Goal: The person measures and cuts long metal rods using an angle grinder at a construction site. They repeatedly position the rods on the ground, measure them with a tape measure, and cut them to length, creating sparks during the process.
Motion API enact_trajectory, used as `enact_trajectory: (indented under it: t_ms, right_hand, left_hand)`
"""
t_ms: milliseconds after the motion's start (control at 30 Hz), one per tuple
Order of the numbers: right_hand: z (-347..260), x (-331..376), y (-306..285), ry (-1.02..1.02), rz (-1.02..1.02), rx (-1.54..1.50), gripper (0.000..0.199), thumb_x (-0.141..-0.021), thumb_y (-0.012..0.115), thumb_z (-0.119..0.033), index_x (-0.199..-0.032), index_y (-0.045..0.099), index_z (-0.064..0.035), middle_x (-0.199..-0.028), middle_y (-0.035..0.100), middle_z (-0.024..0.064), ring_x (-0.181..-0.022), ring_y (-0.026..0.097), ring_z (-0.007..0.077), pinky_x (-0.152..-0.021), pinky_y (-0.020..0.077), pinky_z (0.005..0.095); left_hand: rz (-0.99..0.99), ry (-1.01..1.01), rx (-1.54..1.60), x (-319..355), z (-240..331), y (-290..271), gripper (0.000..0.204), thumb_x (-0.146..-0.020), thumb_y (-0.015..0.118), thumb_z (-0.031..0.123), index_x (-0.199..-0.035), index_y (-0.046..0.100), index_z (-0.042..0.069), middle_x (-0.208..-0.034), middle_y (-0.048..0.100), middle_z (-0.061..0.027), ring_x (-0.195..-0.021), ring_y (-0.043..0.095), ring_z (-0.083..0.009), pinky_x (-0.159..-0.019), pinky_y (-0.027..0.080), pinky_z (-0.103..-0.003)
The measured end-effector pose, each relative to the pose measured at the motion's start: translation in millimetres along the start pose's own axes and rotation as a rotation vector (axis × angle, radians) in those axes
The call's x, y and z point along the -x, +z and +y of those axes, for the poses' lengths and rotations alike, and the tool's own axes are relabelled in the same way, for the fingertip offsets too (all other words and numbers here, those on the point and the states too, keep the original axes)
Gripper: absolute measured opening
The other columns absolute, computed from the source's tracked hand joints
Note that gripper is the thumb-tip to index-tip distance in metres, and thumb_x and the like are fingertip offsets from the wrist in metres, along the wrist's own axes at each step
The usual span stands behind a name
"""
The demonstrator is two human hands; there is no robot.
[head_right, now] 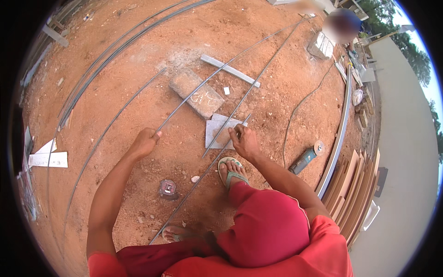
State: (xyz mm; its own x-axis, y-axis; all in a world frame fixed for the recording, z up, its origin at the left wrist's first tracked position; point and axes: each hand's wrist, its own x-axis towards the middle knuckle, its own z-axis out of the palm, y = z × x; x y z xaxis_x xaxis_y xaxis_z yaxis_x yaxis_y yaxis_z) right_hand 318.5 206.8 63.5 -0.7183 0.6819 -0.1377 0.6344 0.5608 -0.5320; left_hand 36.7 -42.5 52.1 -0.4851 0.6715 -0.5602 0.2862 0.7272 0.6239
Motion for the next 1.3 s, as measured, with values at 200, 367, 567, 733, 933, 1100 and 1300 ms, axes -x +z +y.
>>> enact_trajectory:
  t_ms: [200,367,567,733,933,1100,1300]
  right_hand:
    - [99,52,-42,0.324,0.358,0.143,0.037,-0.098,0.064,-0.037,-0.101,0.061,-0.0006,-0.092,0.065,0.0256,-0.087,0.067,0.0443,-0.077,0.0521,0.0516]
    - [327,110,-73,1.026,0.81,0.09,0.072,-0.081,0.082,-0.052,-0.116,0.059,0.0064,-0.118,0.061,0.0241,-0.103,0.064,0.0375,-0.084,0.052,0.0498]
    - [373,116,-70,1.042,0.578,-0.555,0.069,-0.075,0.087,-0.051,-0.114,0.065,0.0017,-0.097,0.068,0.0102,-0.085,0.066,0.024,-0.079,0.0547,0.0419]
    - [342,85,-88,1.024,0.592,-0.18,0.07,-0.073,0.086,-0.037,-0.123,0.06,0.0046,-0.1,0.069,0.0194,-0.088,0.069,0.0301,-0.079,0.0566,0.0424]
    - [197,2,-150,0.341,0.478,-0.112,0.052,-0.078,0.084,-0.028,-0.114,0.058,0.0014,-0.086,0.066,0.0093,-0.072,0.062,0.0185,-0.067,0.0519,0.0355]
    - [30,-46,-138,0.171,0.298,-0.507,0.041,-0.084,0.08,-0.025,-0.109,0.063,0.0027,-0.087,0.067,0.0089,-0.07,0.06,0.0177,-0.066,0.0521,0.0352]
    - [-78,-30,-90,-0.026,0.333,-0.59,0.069,-0.097,0.068,-0.05,-0.132,0.051,0.006,-0.112,0.063,0.0178,-0.1,0.062,0.0221,-0.087,0.0519,0.0407]
  left_hand:
    - [0.18,0.123,0.125,12,-34,1,0.035,-0.102,0.063,0.031,-0.094,0.064,-0.002,-0.076,0.057,-0.012,-0.072,0.055,-0.0199,-0.068,0.045,-0.04]
    - [0.626,0.319,0.082,24,-17,5,0.024,-0.102,0.061,0.021,-0.114,0.063,-0.001,-0.096,0.059,-0.0108,-0.083,0.056,-0.021,-0.075,0.047,-0.036]
    - [0.752,0.496,0.018,57,9,-3,0.013,-0.099,0.06,0.004,-0.11,0.063,-0.002,-0.096,0.058,-0.0124,-0.081,0.057,-0.0228,-0.073,0.047,-0.035]
    - [0.472,0.605,0.037,76,64,2,0.011,-0.095,0.06,0.0,-0.105,0.063,-0.002,-0.092,0.06,-0.0161,-0.081,0.06,-0.0271,-0.073,0.049,-0.037]
    - [-0.093,0.561,0.194,47,189,48,0.03,-0.096,0.067,0.021,-0.107,0.065,-0.006,-0.097,0.068,-0.0219,-0.082,0.07,-0.0294,-0.074,0.055,-0.043]
    - [-0.134,0.459,0.805,-5,257,151,0.074,-0.099,0.047,0.071,-0.095,0.06,-0.002,-0.079,0.059,-0.0101,-0.077,0.06,-0.0215,-0.074,0.05,-0.038]
    - [0.431,0.418,1.112,2,252,164,0.082,-0.092,0.051,0.08,-0.1,0.059,-0.001,-0.079,0.062,-0.009,-0.081,0.064,-0.0218,-0.074,0.051,-0.037]
